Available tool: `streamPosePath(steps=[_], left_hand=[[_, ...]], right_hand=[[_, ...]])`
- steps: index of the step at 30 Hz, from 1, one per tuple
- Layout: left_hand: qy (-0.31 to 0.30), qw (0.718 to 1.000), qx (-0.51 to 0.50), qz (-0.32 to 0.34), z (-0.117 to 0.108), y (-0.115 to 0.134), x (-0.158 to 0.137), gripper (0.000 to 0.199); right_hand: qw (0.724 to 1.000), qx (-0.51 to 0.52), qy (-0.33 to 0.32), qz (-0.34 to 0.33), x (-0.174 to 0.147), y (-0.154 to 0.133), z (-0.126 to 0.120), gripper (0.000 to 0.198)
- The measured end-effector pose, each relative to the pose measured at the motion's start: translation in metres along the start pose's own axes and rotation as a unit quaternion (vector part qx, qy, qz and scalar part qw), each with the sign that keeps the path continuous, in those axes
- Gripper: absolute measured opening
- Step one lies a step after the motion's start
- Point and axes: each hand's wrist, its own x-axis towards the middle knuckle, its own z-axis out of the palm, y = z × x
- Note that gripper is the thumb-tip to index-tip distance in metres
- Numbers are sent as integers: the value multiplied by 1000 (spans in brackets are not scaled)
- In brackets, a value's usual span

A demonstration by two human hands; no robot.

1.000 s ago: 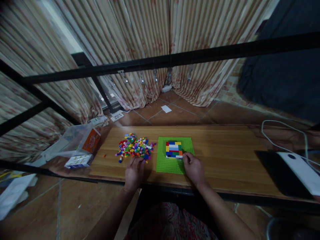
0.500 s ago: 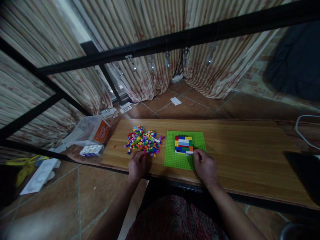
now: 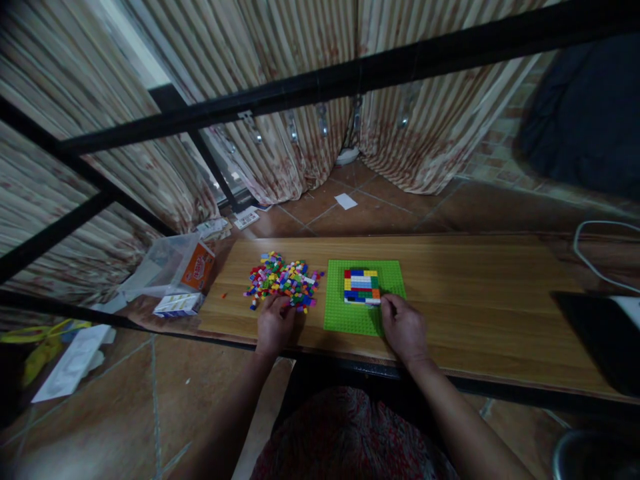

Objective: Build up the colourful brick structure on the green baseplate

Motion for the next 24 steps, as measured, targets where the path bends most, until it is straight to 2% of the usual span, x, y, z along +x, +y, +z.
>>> streamPosePath(steps=[4, 7, 14, 19, 24], left_hand=[[0, 999, -48, -23, -4, -5, -5, 16], [8, 998, -61, -13, -5, -8, -6, 15], [17, 998, 3, 53, 3, -3, 2, 11], [-1, 996, 11, 91, 7, -7, 8, 10], [17, 992, 15, 128, 9, -14, 10, 8]], right_hand=[[1000, 14, 3, -4, 0, 0, -1, 42], [1000, 14, 5, 2, 0, -1, -1, 42], [1000, 21, 4, 7, 1, -3, -1, 44], [1000, 21, 0, 7, 1, -4, -1, 43], [1000, 21, 2, 21, 1, -5, 0, 39]])
